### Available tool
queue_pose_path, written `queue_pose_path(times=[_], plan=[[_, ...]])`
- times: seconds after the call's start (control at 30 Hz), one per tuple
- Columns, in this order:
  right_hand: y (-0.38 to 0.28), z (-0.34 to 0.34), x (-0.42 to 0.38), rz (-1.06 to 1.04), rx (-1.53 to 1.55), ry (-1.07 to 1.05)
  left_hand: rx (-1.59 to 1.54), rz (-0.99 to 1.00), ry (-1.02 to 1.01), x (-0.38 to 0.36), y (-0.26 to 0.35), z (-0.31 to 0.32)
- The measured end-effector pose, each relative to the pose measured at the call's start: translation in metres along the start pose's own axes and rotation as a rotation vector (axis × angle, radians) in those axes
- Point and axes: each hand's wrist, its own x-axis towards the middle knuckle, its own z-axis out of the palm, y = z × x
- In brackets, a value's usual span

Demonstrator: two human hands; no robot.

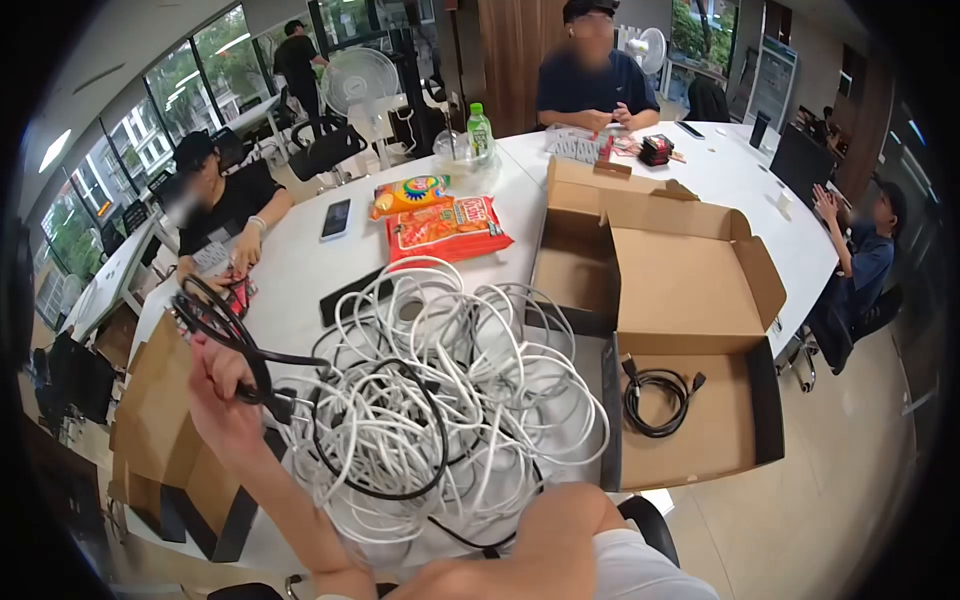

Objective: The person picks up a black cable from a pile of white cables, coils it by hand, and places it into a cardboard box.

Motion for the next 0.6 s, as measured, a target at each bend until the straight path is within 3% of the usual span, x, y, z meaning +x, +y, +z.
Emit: queue_pose_path(times=[0.1, 0.2, 0.3, 0.43, 0.6], plan=[[0.005, -0.004, 0.002, 0.033, -0.056, -0.034, 0.306, 0.152, 0.262, -0.026, -0.018, 0.026], [0.004, -0.014, 0.008, 0.03, -0.082, -0.02, 0.292, 0.244, 0.111, -0.034, -0.029, 0.039], [0.006, -0.014, 0.013, 0.02, -0.12, -0.01, 0.132, 0.082, -0.076, -0.017, -0.009, 0.012], [0.011, -0.006, 0.016, 0.001, -0.048, 0.066, 0.083, -0.023, -0.107, -0.007, -0.007, 0.003], [0.001, -0.006, 0.023, 0.291, 0.039, 0.039, 0.05, -0.133, -0.219, -0.011, -0.013, 0.0]])
